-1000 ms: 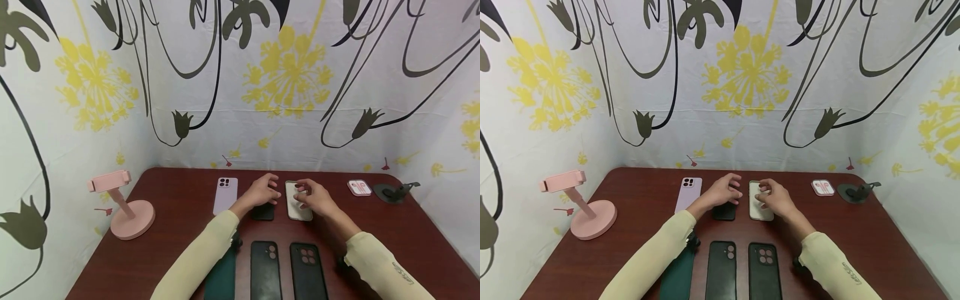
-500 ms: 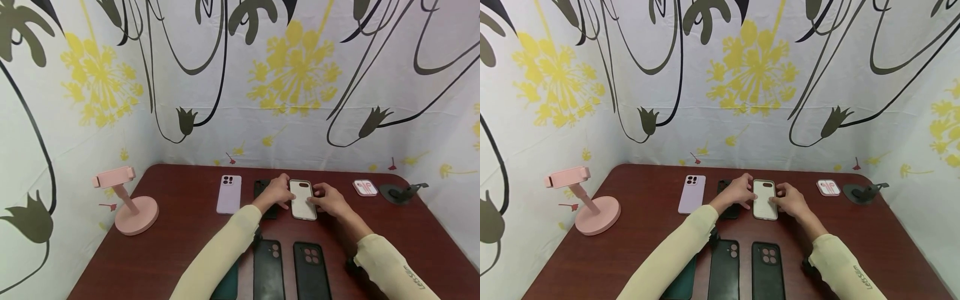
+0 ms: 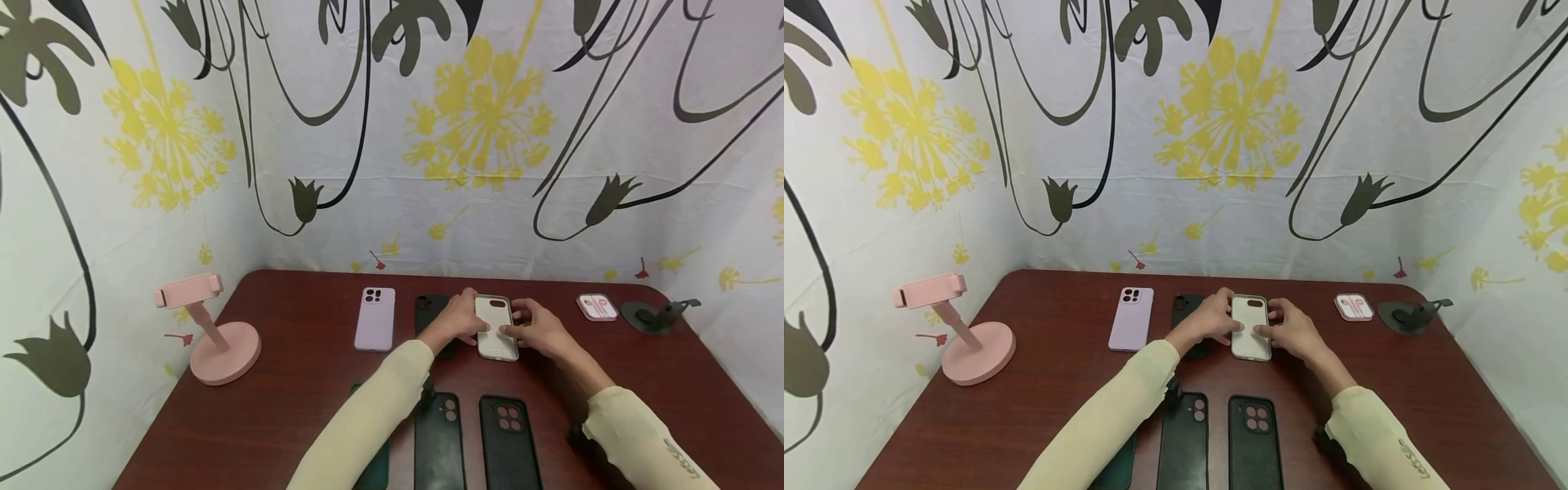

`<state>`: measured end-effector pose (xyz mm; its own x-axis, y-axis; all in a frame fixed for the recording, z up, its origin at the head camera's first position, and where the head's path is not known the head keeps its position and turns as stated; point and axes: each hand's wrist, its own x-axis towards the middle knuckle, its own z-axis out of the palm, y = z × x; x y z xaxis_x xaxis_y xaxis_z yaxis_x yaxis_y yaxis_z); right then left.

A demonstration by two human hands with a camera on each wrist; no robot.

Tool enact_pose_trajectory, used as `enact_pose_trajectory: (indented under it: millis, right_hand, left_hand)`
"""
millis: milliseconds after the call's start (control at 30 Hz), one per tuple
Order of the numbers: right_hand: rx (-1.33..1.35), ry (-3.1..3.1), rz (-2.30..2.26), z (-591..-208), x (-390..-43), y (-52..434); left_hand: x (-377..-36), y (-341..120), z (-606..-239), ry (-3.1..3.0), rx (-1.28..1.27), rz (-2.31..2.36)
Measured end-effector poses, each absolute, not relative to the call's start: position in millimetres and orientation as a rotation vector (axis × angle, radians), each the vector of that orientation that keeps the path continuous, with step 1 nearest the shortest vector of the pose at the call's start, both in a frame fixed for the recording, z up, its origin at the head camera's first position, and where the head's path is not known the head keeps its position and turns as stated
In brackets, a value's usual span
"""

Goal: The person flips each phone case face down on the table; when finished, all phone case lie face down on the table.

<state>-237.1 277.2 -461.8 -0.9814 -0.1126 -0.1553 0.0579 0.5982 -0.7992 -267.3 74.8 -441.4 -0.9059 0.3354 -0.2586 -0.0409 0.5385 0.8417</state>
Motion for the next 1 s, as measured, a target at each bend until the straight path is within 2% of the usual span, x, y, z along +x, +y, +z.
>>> enact_pose_trajectory:
  millis: [433, 1000]
  right_hand:
    - [-0.075, 2.629, -1.223, -454.0, -235.2, 273.4]
    - [-0.065, 2.633, -1.171, -451.1, -230.3, 264.2]
  left_hand:
    - [-265.2, 81.3, -439.9, 2.465, 0.201, 1.260]
    - [-261.8, 70.5, -438.4, 2.209, 0.131, 1.622]
